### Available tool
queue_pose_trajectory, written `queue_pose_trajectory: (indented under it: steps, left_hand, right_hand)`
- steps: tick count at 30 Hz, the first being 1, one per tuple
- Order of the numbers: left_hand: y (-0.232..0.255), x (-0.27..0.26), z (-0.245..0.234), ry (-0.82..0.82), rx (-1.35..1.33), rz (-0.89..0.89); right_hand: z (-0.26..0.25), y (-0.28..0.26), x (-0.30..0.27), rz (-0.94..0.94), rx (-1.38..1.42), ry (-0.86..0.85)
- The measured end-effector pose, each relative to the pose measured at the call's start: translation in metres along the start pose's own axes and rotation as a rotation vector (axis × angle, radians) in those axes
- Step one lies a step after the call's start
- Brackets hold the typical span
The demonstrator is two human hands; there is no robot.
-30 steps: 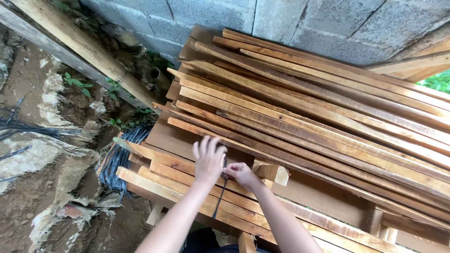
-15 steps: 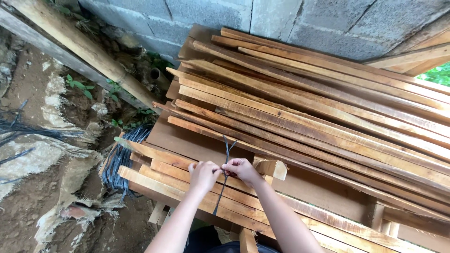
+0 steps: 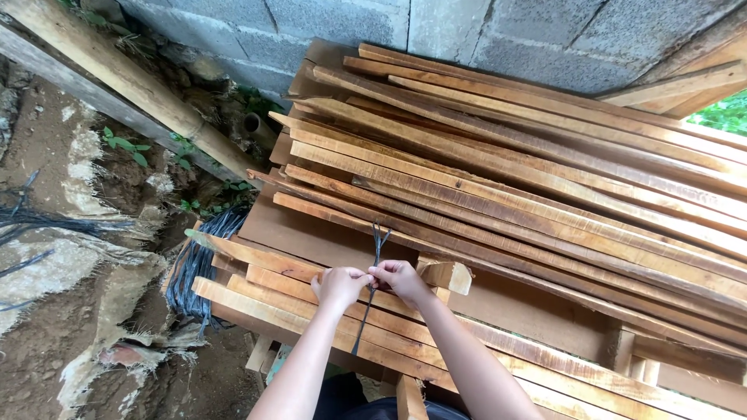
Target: The person aligns a stack of wooden planks on a workbench and secures them using black straps. They wrap the straps around the wood and tie knots to hold the bundle together.
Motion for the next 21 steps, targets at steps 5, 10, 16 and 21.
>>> queue_pose_trajectory:
  steps: [5, 10, 16, 21]
  left_hand:
    - [0.002, 0.005, 0.002, -0.054, 0.040, -0.015]
    - [0.031, -0.028, -0.042, 0.021, -0.094, 0.012]
    - [0.021, -0.016, -0.027, 0.036, -0.055, 0.005]
    - [0.004, 0.003, 0.007, 0.029, 0.044, 0.057]
  right_hand:
    - [-0.002, -0.003, -0.001, 0.005, 0.024, -0.011]
    - [-0.002, 0.002, 0.002, 0.015, 0.051, -0.026]
    - [-0.006, 0.008, 0.007, -0.005, 0.096, -0.013]
    - [-0.010, 0.027, 0.005, -0.277, -0.101, 0.022]
Point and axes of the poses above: each hand's wrist, its own x-axis towards the middle knuckle, its own z-axis out of the palm, y = z × x, the point moved 2 cm from there along x, towards the middle knuckle, and after that the axes turned 13 degrees about y, right-handed, at the moved point
